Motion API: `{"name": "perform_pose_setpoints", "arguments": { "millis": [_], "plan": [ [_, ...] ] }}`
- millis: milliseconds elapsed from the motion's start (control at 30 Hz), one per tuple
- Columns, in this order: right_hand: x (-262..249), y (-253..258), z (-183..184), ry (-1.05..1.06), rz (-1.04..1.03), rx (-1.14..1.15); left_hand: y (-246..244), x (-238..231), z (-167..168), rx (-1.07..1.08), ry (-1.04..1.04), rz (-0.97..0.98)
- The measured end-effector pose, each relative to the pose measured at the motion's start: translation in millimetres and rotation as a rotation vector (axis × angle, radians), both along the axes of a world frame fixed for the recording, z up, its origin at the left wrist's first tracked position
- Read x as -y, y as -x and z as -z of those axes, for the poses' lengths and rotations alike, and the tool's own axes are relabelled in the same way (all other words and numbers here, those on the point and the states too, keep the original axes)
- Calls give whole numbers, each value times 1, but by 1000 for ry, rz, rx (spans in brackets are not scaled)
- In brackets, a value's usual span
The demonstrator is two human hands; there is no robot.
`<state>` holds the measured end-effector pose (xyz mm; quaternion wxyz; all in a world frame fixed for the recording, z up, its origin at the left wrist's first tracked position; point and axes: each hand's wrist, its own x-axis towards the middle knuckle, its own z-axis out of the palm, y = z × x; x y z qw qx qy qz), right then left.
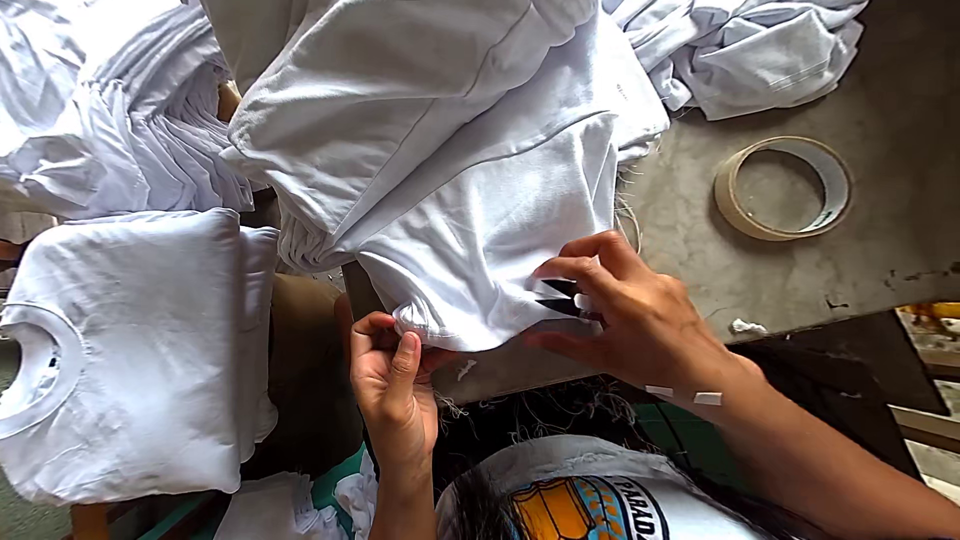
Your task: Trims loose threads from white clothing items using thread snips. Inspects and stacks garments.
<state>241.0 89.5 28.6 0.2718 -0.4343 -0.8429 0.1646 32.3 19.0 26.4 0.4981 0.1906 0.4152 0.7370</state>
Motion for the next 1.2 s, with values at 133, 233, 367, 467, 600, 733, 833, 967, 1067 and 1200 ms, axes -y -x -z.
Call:
{"name": "perform_pose_setpoints", "arguments": {
  "millis": [133,233,367,467,600,733,833,967,1067,1200],
  "plan": [
    [6,7,14,-101,-14,-43,-2,-5,-3,-113,52,33],
    [5,7,15,-236,-26,-79,-3,-7,-4,-21,48,3],
    [-1,-18,19,-409,-1,32,9,-1,-6,415,-33,-22],
    [-7,-42,23,-531,-9,158,11,5,-14,594,-34,-53],
    [-10,-51,20,-586,-23,178,5,5,-19,634,-3,-106],
    [-6,-39,21,-448,-10,58,-4,6,-12,422,-64,-99],
    [5,-25,15,-281,-27,-62,-8,8,-10,297,-76,-123],
    [17,-11,3,-92,-1,-207,-14,7,-5,236,-75,-146],
    [26,0,-3,-11,-51,-343,-16,7,-2,223,-74,-147],
    [32,21,0,28,-116,-443,-15,9,-2,232,-68,-131]
  ]
}}
